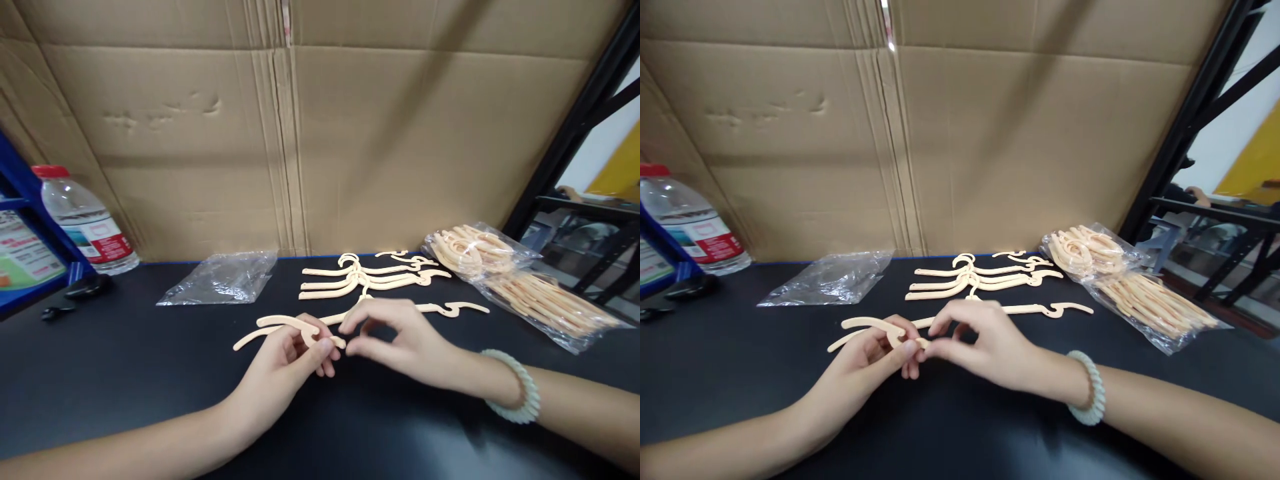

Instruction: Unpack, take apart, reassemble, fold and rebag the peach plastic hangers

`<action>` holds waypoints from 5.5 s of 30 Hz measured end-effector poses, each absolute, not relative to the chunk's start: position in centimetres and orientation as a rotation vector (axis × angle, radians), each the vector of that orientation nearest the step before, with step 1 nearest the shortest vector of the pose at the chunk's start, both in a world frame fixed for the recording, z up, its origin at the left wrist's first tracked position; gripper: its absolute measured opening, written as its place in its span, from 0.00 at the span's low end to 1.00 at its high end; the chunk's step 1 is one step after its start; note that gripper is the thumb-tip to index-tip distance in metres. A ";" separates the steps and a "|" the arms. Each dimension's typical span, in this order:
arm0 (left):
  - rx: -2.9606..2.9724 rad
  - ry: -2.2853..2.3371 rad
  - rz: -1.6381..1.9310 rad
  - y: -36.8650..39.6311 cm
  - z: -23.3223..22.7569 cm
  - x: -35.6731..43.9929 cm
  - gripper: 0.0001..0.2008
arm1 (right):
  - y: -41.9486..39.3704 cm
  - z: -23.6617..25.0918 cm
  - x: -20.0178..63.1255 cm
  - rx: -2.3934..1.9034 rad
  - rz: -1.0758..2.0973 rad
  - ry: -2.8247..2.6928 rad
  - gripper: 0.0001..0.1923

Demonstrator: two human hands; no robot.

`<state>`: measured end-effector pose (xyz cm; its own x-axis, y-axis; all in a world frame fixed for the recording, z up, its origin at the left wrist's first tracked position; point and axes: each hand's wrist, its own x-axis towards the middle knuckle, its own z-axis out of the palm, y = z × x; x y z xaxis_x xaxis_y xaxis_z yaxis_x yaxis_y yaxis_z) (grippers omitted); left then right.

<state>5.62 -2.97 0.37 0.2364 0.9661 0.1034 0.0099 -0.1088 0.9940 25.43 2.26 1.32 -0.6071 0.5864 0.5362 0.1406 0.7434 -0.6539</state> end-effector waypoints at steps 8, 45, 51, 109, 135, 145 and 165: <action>1.403 0.996 1.078 -3.1 -0.1 5.1 0.10 | 11.7 1.0 30.8 -0.904 0.014 -2.455 0.05; 1.251 0.884 1.278 -1.8 -0.1 3.9 0.11 | 4.9 1.9 31.5 -0.863 0.394 -2.259 0.11; 1.129 0.783 1.289 -1.1 -0.3 3.5 0.09 | 5.1 0.6 31.8 -0.849 0.309 -2.228 0.09; 1.494 1.140 1.057 -2.0 -0.1 4.1 0.08 | 4.5 -0.5 31.3 -1.057 0.368 -1.782 0.09; 2.750 1.218 0.457 -4.5 0.3 4.6 0.20 | 5.3 -1.0 32.2 -1.167 0.049 -2.463 0.12; 2.784 1.262 0.498 -4.4 -0.4 4.5 0.22 | 4.3 0.1 31.4 -1.009 0.298 -2.498 0.09; 2.785 1.388 0.583 -2.0 -0.3 3.7 0.16 | 4.3 -0.2 31.5 -1.101 0.306 -2.471 0.06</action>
<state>3.66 -1.96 -0.32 0.5478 0.7668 0.3345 0.7756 -0.6154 0.1404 31.45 4.32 -0.23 -0.6005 0.7480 0.2828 0.6564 0.6631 -0.3598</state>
